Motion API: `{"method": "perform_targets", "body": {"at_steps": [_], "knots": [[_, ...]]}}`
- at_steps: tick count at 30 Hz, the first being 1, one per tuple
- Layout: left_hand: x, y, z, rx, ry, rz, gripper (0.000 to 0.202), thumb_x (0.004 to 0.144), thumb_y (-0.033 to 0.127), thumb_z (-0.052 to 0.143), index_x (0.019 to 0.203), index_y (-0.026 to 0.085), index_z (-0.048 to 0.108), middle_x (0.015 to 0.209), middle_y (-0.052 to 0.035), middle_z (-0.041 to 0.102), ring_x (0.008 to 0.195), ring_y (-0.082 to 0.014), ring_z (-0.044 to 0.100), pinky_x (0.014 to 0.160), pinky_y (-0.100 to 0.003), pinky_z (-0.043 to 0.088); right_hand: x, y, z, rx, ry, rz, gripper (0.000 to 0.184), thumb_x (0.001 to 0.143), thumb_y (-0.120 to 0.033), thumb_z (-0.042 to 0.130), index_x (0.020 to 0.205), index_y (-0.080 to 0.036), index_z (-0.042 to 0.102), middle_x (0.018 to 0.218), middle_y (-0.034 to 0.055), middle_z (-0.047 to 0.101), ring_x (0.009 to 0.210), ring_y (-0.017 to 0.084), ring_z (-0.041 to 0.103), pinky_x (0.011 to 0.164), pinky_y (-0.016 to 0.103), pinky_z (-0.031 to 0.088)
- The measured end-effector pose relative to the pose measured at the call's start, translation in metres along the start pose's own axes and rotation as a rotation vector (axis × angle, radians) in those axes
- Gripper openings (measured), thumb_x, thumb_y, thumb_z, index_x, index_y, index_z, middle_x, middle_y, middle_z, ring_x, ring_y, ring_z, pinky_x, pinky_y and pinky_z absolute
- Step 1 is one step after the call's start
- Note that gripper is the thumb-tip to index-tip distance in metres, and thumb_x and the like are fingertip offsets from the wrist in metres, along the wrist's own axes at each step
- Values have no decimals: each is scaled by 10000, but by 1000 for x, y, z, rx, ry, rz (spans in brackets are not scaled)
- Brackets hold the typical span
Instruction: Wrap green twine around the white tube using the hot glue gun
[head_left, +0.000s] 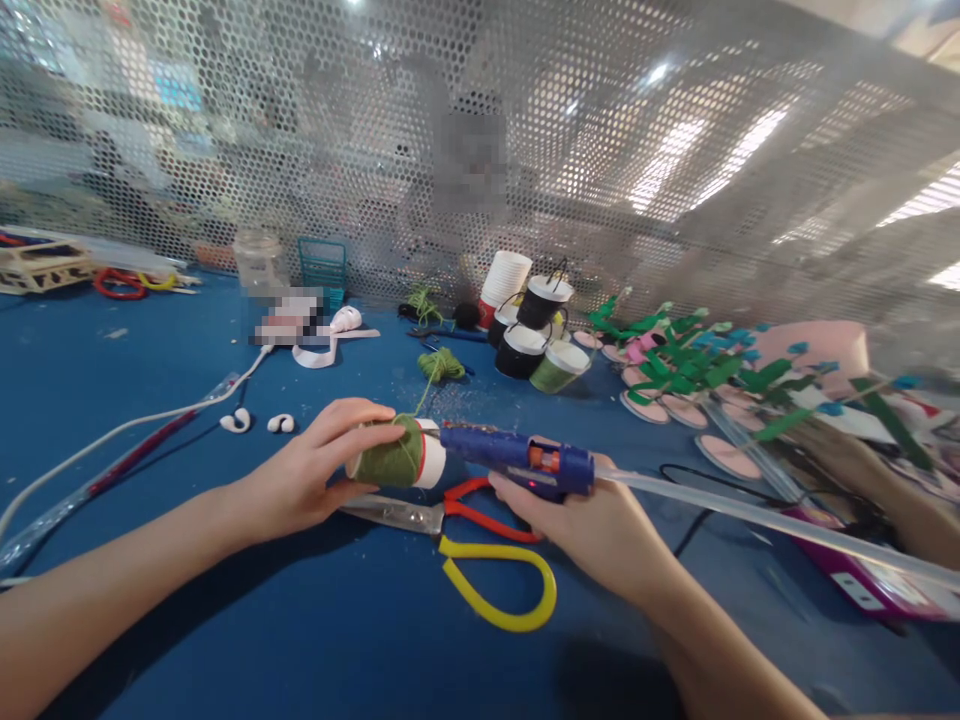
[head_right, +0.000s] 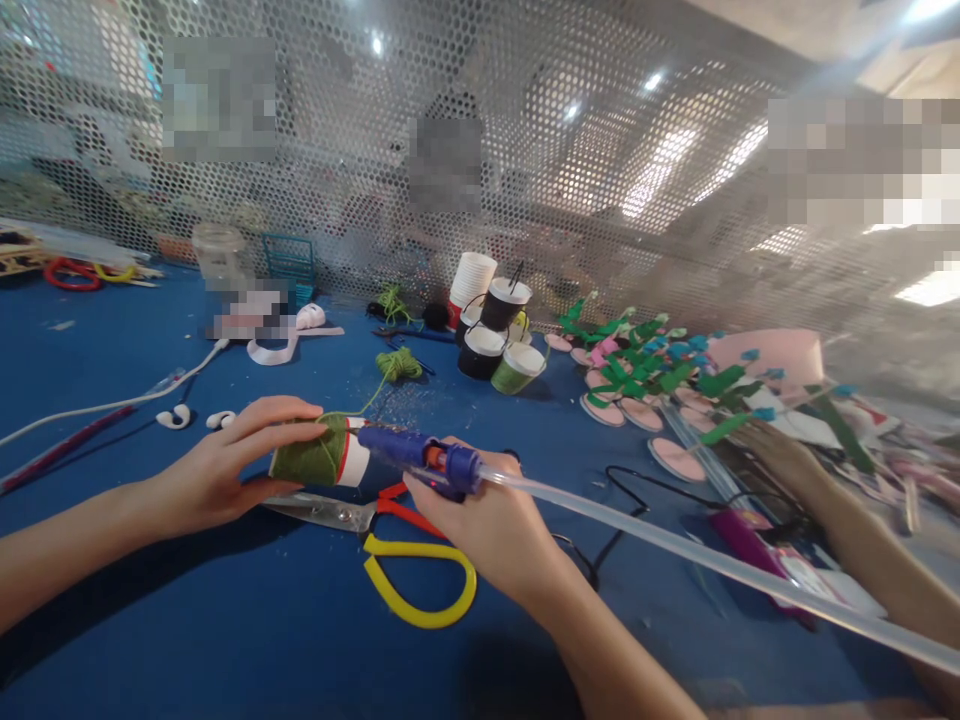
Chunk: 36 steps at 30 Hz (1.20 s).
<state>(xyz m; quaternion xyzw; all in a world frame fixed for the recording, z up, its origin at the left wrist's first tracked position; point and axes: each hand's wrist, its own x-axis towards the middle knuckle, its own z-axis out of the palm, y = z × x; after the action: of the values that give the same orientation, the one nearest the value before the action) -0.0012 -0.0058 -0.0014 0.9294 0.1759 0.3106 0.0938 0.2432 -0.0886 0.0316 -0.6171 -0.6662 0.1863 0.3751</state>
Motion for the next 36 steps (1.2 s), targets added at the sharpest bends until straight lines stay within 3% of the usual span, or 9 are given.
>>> {"method": "perform_targets", "body": {"at_steps": [8,16,23,31,36], "knots": [[0,2,0,66,-25,88,424,847,50,462,1243,185,395,1213,-151,459,1178,-252,408,959,-456,415,3,0,1,-1,-10,-8,145,699,-246,575,573,-192,621,502,-9,608,523,165,589,461,236,457],[1,2,-1,67,-7,81,467,842,34,443,1265,216,371,1203,-138,473,1166,-256,424,946,-467,425,1,1,-1,53,-36,25,132,696,-258,589,602,-185,646,520,-4,636,532,174,602,466,244,474],[0,2,-1,65,-33,93,420,845,33,440,1238,176,398,1215,-152,455,1179,-252,400,963,-449,414,2,0,1,3,-30,2,146,711,-254,562,618,-186,651,540,4,645,551,181,613,484,252,478],[0,-1,-1,25,2,19,468,819,26,459,1246,202,385,1206,-133,452,1150,-244,419,945,-443,427,0,4,2,-145,14,-116,187,719,-247,550,543,-201,593,492,-4,589,451,142,538,491,255,447],[0,-1,-1,19,-8,6,449,834,41,440,1247,207,386,1213,-128,444,1154,-240,415,941,-440,426,-1,0,1,-131,8,-100,190,726,-237,534,558,-195,613,520,0,616,485,147,562,472,241,445]]}}
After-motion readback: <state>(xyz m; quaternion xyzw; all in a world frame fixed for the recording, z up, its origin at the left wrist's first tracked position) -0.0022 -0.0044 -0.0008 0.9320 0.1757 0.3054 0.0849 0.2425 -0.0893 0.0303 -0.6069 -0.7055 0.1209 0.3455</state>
